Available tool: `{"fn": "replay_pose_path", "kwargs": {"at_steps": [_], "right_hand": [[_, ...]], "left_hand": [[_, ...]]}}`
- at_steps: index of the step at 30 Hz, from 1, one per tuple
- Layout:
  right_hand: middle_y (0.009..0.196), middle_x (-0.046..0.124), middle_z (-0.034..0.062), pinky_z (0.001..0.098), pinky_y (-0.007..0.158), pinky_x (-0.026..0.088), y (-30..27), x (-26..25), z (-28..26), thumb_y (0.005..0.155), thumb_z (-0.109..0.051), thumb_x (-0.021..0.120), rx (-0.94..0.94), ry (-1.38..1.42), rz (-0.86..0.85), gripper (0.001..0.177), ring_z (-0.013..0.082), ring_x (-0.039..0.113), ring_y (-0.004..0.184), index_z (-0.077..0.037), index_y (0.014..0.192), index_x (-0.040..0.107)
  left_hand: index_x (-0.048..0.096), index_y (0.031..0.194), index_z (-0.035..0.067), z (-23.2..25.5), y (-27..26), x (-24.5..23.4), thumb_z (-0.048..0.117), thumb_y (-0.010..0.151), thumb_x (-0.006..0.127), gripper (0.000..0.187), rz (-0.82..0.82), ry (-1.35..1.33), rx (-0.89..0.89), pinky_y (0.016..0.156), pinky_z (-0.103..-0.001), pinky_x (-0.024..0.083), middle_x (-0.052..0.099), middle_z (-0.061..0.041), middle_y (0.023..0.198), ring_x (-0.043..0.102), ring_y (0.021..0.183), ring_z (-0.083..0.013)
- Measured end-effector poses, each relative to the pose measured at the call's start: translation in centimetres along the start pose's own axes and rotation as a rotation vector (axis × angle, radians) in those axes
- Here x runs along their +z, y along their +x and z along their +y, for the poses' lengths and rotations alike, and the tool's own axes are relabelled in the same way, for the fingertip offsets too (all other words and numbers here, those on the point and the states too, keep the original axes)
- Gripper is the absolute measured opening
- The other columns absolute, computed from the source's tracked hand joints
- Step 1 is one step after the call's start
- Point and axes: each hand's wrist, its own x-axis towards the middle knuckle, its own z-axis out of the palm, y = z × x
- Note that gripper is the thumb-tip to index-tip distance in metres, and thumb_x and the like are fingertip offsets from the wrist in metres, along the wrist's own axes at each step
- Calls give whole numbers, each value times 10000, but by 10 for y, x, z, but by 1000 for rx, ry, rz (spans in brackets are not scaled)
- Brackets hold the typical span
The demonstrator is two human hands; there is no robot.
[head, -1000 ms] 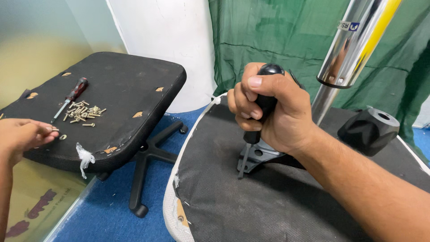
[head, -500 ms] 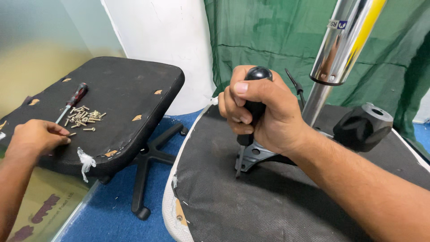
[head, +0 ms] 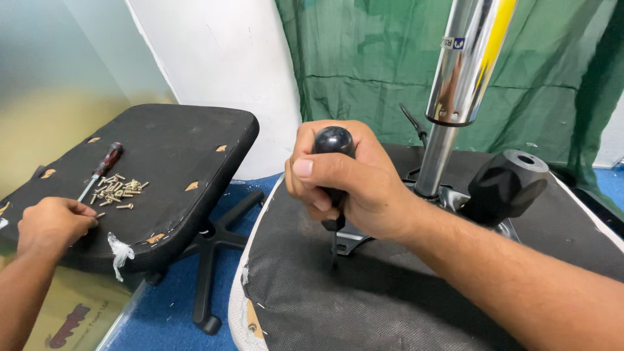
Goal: The person uses a screwdriver to fasten screws into the base of an office chair, securing the central column to the seat. The person works on multiple screw holes around the base, tightening each screw in sequence.
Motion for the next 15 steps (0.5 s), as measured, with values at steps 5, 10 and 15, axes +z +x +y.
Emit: {"fn": "replay_pose_path", "kwargs": {"at_steps": [5, 10, 15], "right_hand": [[665, 503, 54, 283, 452, 352, -2, 0, -2, 984, -174, 631, -8, -20, 3, 221, 114, 419, 552, -30, 845, 538], [672, 509, 60, 288, 474, 370, -4, 0, -3, 979, -166, 631, -6, -6, 12, 212, 121, 432, 554, -21, 852, 543], [679, 502, 71, 294, 477, 361, -3, -1, -2, 982, -151, 629, 4, 29, 6, 204, 129, 427, 571, -19, 860, 533]], "left_hand": [[858, 1097, 271, -9, 1, 1, 252, 810, 881, 288, -1, -99, -19, 866, -385, 571, 830, -77, 942, 766, 882, -225], [808, 1108, 85, -42, 18, 17, 88, 914, 789, 194, 15, -712, 35, 706, -313, 497, 761, -109, 947, 668, 815, -149], [801, 1060, 5, -69, 34, 22, 13, 990, 680, 140, 74, -658, 230, 719, -269, 533, 772, -148, 891, 690, 812, -155]]}}
